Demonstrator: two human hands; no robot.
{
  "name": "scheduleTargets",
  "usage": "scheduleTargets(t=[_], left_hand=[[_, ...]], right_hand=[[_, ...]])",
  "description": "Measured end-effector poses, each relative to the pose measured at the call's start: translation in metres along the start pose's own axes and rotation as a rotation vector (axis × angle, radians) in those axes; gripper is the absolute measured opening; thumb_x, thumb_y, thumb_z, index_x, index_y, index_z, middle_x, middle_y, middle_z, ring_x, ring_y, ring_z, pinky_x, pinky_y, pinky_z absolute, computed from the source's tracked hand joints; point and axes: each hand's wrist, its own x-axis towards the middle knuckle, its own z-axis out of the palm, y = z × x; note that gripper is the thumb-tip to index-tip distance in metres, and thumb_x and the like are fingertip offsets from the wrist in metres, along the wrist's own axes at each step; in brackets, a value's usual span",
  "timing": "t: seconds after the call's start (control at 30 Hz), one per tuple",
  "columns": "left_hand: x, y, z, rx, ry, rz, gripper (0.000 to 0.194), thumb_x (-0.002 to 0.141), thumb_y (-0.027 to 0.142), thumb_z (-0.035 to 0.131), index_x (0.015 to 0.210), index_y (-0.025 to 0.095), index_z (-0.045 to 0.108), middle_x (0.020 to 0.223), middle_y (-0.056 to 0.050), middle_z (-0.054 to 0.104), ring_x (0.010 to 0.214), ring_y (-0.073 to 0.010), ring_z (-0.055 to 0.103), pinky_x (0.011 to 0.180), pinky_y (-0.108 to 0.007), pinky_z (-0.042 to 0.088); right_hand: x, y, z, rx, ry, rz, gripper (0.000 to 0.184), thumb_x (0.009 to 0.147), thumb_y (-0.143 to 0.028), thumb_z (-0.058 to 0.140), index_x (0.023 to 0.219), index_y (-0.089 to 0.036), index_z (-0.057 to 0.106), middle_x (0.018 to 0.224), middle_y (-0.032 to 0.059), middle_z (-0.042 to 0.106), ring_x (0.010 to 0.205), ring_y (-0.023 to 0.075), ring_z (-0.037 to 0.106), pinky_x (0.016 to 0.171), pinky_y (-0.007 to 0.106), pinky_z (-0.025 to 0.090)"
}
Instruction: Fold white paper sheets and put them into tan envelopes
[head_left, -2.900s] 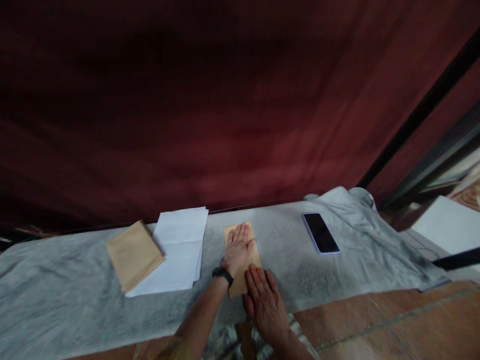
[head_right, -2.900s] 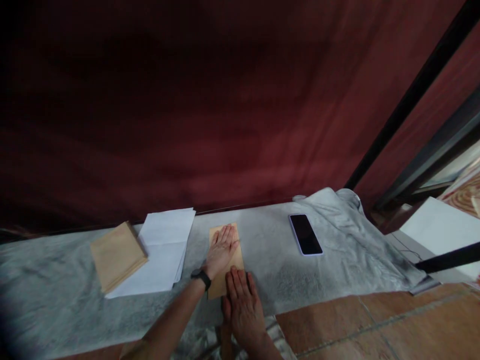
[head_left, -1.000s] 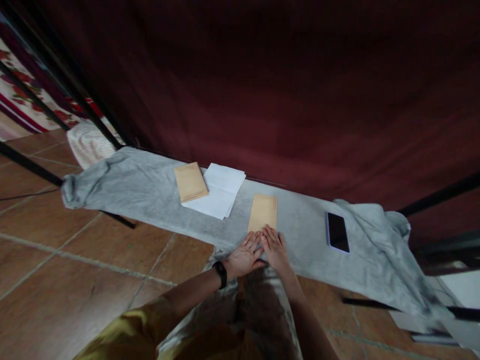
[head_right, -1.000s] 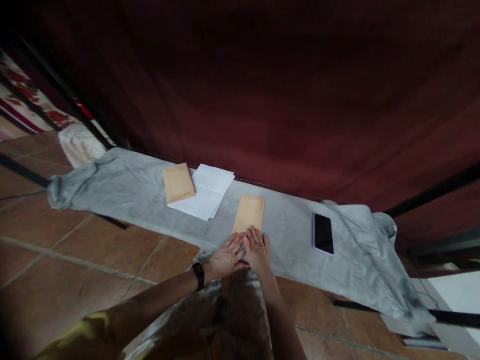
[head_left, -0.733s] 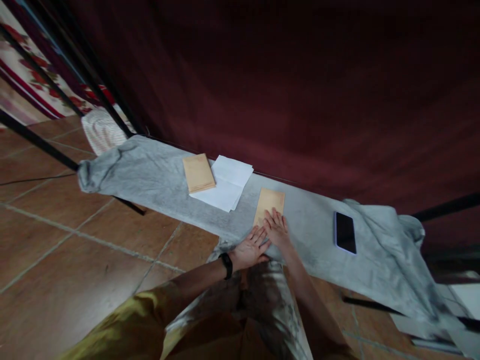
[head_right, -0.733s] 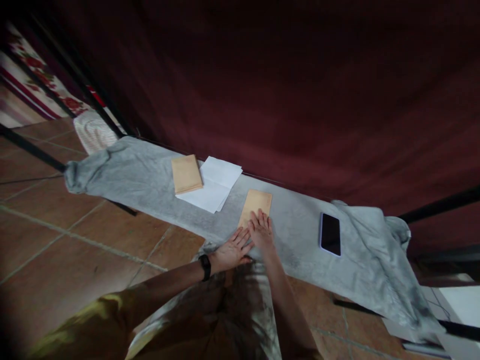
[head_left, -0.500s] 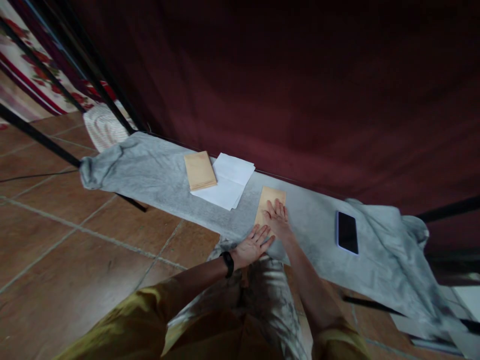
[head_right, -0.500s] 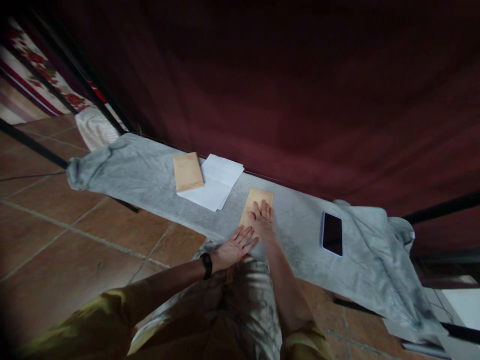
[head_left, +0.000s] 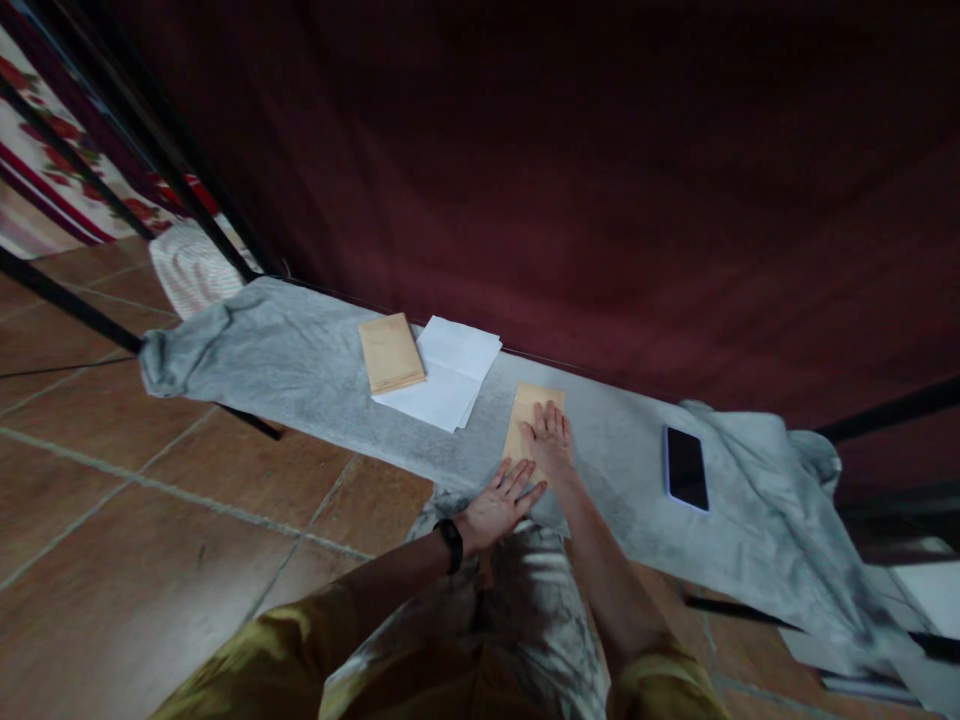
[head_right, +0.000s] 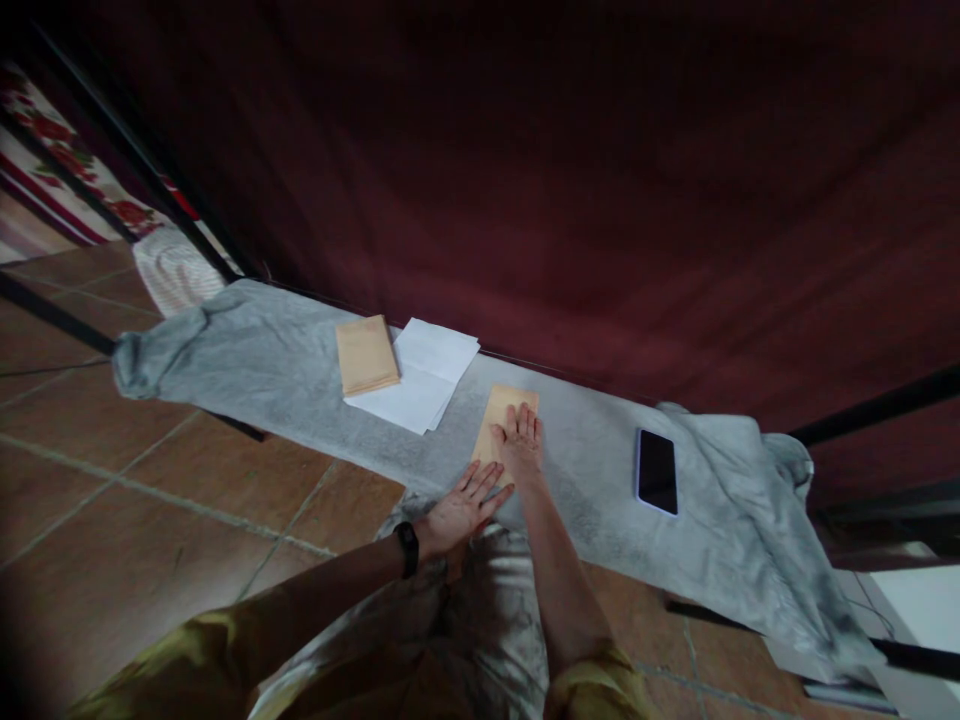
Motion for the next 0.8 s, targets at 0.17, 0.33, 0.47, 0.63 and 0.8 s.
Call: scheduleTargets(t=[0.17,0.33,0.47,0.63,0.8], left_hand=[[0.0,0.001,0.002,-0.003,-0.009,-0.016,0.065,0.096,0.03,0.052,0.155,0.019,0.026,0.164,-0.02,0.021,0.152,-0.0314,0.018,0.122,-0.055,0.013],[0.0,0.002,0.0,-0.011,-0.005,-0.028,0.061,0.095,0.027,0.053,0.152,0.019,0.033,0.163,-0.019,0.025,0.152,-0.0296,0.018,0.123,-0.053,0.011],[-0.001,0.001,0.0,-0.021,0.004,-0.039,0.058,0.094,0.032,0.056,0.148,0.018,0.039,0.163,-0.018,0.025,0.153,-0.0281,0.018,0.124,-0.053,0.01],[-0.007,-0.003,-0.004,-0.051,0.068,-0.009,0.057,0.099,0.039,0.048,0.151,0.019,0.036,0.163,-0.013,0.029,0.151,-0.025,0.023,0.124,-0.048,0.015],[-0.008,-0.002,-0.006,-0.089,0.142,-0.05,0.055,0.102,0.042,0.037,0.152,0.017,0.034,0.157,-0.012,0.041,0.146,-0.0221,0.036,0.122,-0.045,0.027]], right_hand=[[-0.017,0.0,-0.004,0.025,0.021,0.049,0.062,0.104,-0.043,0.029,0.154,-0.007,0.033,0.158,0.0196,0.035,0.147,0.0276,0.032,0.12,0.048,0.024],[-0.033,0.0,-0.014,0.017,-0.012,0.079,0.06,0.104,-0.04,0.033,0.152,-0.005,0.035,0.158,0.0193,0.035,0.147,0.0262,0.033,0.12,0.045,0.025],[-0.05,-0.002,-0.021,0.038,-0.005,0.095,0.057,0.104,-0.036,0.033,0.153,-0.007,0.035,0.158,0.0186,0.037,0.146,0.0252,0.034,0.12,0.046,0.025],[-0.085,-0.001,-0.032,0.059,0.066,0.037,0.053,0.104,-0.032,0.034,0.153,-0.013,0.037,0.156,0.0151,0.041,0.145,0.0268,0.037,0.118,0.049,0.027],[-0.123,-0.001,-0.049,0.115,0.083,-0.047,0.048,0.103,-0.029,0.04,0.151,-0.026,0.042,0.153,0.0048,0.048,0.141,0.0248,0.043,0.119,0.05,0.027]])
